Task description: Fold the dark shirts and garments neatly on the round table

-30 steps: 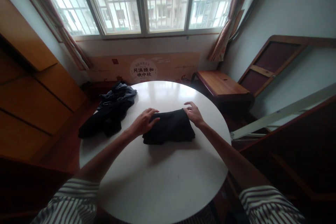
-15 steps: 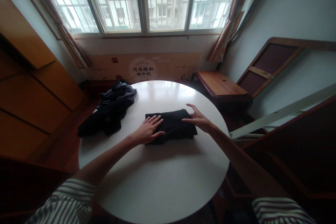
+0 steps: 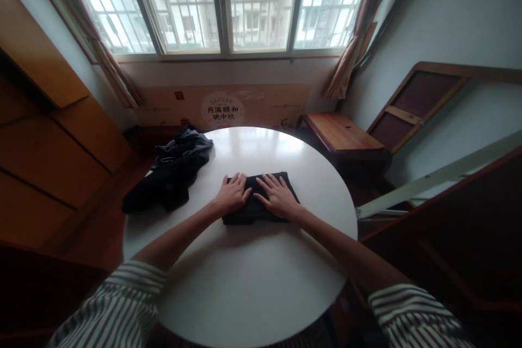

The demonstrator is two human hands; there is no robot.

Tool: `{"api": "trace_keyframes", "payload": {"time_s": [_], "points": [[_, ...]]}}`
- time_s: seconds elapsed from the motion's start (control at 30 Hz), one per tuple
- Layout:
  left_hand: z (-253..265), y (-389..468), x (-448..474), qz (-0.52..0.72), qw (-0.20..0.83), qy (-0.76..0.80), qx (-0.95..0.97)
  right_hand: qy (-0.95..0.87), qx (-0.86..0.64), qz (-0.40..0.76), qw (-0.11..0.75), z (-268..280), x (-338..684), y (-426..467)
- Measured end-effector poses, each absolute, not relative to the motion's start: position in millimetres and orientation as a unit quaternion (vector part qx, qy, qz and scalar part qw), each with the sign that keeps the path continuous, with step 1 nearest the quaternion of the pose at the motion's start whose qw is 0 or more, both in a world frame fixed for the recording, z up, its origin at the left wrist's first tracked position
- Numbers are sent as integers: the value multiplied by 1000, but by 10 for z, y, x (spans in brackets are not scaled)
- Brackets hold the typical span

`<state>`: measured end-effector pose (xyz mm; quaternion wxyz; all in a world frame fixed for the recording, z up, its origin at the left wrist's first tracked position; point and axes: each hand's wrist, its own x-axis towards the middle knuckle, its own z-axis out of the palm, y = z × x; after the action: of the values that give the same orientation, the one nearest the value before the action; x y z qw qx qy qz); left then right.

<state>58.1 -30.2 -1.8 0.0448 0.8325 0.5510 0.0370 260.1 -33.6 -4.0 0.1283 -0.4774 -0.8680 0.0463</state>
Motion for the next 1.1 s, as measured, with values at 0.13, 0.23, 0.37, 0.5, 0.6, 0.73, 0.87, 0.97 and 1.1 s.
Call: {"api": "trace_keyframes", "payload": {"time_s": [0.13, 0.23, 0.37, 0.5, 0.6, 0.73, 0.87, 0.97, 1.1], "points": [[-118, -245, 220, 62, 61, 617, 782, -834, -542, 60, 82, -166, 2961, -176], [-136, -147, 27, 146, 95, 596, 784, -846, -521, 84, 69, -121, 3136, -32], [-127, 63, -94, 242, 252, 547, 761, -872, -460, 143, 88, 93, 3146, 215], [-40, 276, -159, 253, 450, 483, 707, -861, -461, 207, 55, 384, 3094, 392], [116, 479, -86, 263, 459, 441, 725, -823, -494, 280, 9, 532, 3120, 329], [363, 724, 323, 251, 398, 426, 772, -715, -459, 527, -23, 501, 3219, 9], [556, 501, 775, 239, 201, 404, 860, -649, -470, 598, -38, 350, 3353, -237], [602, -73, 833, 208, 93, 417, 880, -634, -502, 588, -1, 326, 3450, -282], [454, -964, 657, 111, 112, 430, 889, -596, -473, 649, 8, 345, 3480, -357]]}}
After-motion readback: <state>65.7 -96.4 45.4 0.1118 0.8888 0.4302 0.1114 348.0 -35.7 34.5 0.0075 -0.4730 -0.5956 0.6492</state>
